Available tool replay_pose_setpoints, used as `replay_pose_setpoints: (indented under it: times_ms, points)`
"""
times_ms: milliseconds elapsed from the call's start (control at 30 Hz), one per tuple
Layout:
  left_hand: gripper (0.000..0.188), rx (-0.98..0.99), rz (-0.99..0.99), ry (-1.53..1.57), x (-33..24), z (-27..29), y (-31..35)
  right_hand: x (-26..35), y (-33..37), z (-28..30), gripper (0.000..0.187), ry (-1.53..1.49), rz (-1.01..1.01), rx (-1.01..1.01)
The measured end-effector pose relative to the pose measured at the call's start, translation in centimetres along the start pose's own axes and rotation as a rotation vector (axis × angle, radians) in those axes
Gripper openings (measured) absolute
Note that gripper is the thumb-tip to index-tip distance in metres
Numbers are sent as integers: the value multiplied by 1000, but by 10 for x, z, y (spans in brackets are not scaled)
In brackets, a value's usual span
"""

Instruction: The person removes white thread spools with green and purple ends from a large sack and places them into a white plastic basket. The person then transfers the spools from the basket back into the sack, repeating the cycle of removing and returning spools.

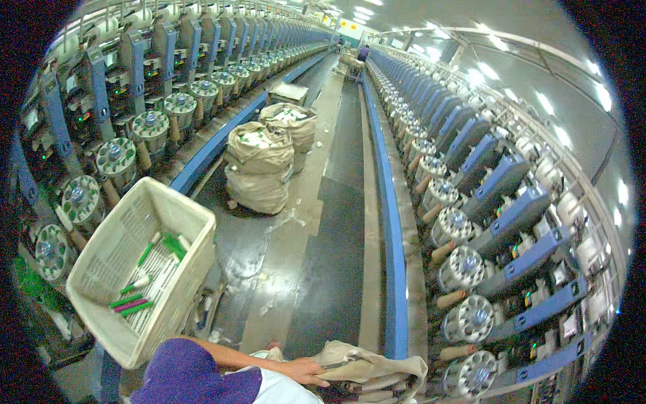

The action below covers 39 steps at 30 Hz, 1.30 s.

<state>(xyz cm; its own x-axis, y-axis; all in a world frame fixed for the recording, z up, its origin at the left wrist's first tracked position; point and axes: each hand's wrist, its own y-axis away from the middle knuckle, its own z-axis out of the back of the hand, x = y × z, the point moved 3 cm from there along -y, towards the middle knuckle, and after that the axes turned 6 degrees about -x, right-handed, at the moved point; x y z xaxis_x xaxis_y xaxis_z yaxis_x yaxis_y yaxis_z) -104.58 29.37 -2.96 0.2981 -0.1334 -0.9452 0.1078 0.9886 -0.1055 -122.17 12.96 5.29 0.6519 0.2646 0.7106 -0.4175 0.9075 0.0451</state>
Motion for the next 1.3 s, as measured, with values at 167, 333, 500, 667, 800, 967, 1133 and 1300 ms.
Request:
replay_pose_setpoints:
  times_ms: [167,333,500,667,800,967,1133,1300]
  points:
    - [58,53,-111,-114,-3,97,-101,53,-101,8,38,-1,-24,-41]
    - [59,-19,-19,-37,30,204,-173,81,-204,-23,37,-9,-56,-56]
    - [55,-198,97,-62,104,316,-226,75,-303,-81,35,8,-95,-39]
    - [50,-344,374,-60,147,442,-266,81,-384,-108,34,29,-78,-21]
    - [49,-602,553,87,184,537,-238,133,-500,-150,34,64,47,13]
    - [43,-1004,472,45,233,656,-223,251,-628,-258,30,-54,261,169]
    - [36,-1154,476,-12,238,804,-219,417,-743,-352,33,11,402,85]
    - [26,-1509,317,300,224,944,-216,627,-877,-442,31,-212,688,294]
